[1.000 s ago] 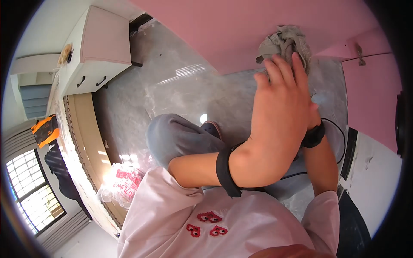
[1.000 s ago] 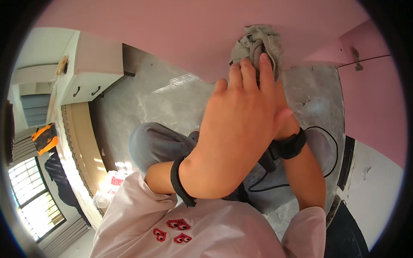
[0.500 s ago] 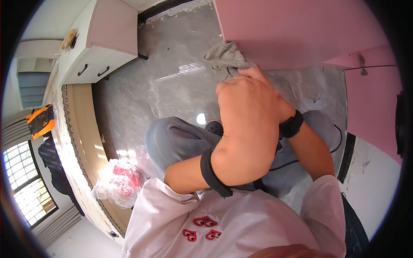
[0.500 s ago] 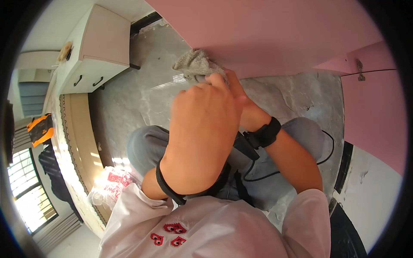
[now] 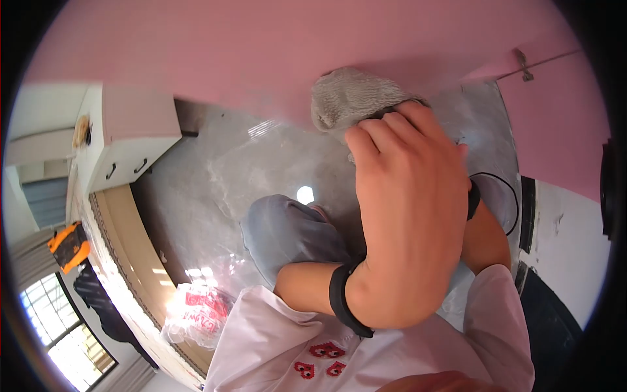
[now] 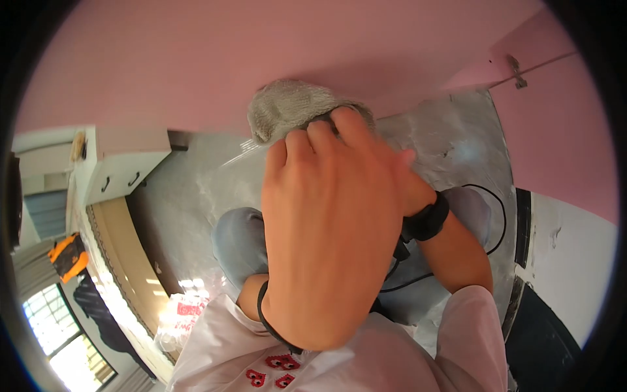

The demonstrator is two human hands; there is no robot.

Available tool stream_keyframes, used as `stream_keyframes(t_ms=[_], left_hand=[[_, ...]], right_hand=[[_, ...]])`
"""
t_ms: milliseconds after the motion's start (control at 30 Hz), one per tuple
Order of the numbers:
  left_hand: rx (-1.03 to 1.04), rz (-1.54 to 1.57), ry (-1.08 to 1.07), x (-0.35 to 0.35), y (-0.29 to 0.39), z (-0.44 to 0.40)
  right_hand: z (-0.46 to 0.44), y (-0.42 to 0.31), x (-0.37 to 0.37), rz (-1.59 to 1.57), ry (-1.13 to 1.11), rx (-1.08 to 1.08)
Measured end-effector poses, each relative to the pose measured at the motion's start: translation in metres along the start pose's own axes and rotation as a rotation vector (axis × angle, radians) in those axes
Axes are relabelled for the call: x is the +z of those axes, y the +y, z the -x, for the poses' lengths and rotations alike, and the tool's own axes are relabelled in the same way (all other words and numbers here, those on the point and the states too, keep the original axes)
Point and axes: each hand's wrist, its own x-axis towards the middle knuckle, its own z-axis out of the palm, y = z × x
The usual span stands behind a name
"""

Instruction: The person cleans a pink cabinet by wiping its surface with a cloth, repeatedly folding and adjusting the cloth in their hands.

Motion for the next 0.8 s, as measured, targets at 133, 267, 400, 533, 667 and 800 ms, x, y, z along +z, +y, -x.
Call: stream_keyframes(t_ms=[133, 267, 400, 533, 667, 800], left_hand=[[0.077, 0.082, 0.075, 0.009, 0.039, -0.016], [0.155, 0.035, 0.138, 0.029, 0.083, -0.033], [0.245, 0.200, 0.315, 0.059, 0.117, -0.066], [0.399, 0.451, 0.237, 0.096, 0.136, -0.086], [0.373, 0.502, 0.275, 0.095, 0.141, -0.078], [0.230, 0.283, 0.369, 0.081, 0.127, -0.056]], right_hand=[[0.031, -0.006, -0.038, 0.142, 0.078, 0.098], [0.052, -0.010, -0.062, 0.300, 0.178, 0.161], [0.068, -0.002, -0.085, 0.489, 0.292, 0.218], [0.080, 0.016, -0.118, 0.409, 0.449, 0.355], [0.091, 0.005, -0.129, 0.271, 0.521, 0.395], [0.077, -0.007, -0.106, 0.408, 0.351, 0.308]])
